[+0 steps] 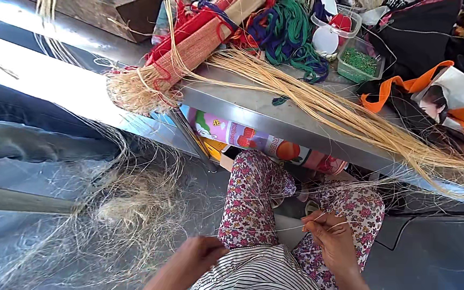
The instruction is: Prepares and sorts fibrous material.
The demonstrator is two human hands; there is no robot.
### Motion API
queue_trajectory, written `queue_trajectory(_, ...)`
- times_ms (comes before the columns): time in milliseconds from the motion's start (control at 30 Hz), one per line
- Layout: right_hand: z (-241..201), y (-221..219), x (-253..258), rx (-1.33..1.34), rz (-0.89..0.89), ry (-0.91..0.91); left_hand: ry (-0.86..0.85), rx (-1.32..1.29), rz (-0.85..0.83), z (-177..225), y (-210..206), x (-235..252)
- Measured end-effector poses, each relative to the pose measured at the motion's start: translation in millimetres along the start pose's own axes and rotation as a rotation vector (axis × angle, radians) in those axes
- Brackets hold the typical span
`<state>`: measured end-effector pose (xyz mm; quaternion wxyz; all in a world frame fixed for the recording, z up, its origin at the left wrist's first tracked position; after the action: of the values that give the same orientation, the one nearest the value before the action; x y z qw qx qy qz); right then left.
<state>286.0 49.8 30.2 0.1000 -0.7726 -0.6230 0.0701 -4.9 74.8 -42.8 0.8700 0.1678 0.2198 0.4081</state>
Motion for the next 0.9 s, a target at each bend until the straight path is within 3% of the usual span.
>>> queue_trajectory(67,0,-2,-1,-0.015,-0.005,0.014,-0.393,0.036,0.293,71,10,17)
queue_trajectory(100,0,-3,-1,-0.025,-0.005,0.021,-0.514,0.019,0.359,95,8,25)
queue_trajectory(200,-3,-3,-1,-0.049,0.003,0.049,-0.672,-0.047,0.349,131,-14,50)
queue_trajectory(333,-3,1,-2,-0.051,0.034,0.061,-0.603,-0.305,0.278,137,-42,69)
queue_trajectory(467,-5,8,-2,-0.107,0.082,0.076,-0.512,-0.381,0.269,131,-50,73)
queue_trajectory(700,-37,46,1,-0.024,0.283,0.270,-0.158,-0.753,-0.063,110,-53,81)
queue_trajectory(767,-38,46,1,-0.034,0.225,0.300,-0.095,-0.843,-0.134,106,-55,82)
queue_trajectory(900,-43,25,-6,-0.326,-0.037,0.406,-0.017,-0.931,-0.184,106,-58,81)
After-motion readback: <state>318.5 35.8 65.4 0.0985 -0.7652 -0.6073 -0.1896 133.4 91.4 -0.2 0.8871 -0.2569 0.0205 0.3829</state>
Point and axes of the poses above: each hand's wrist, its own x-axis towards the middle knuckle, its own y-axis out of the back of the hand, z = x × y, the point moved 8 cm from there along x, towards the middle knuckle, and after that the axes turned 1 degree about -y, right-handed, at the moved point
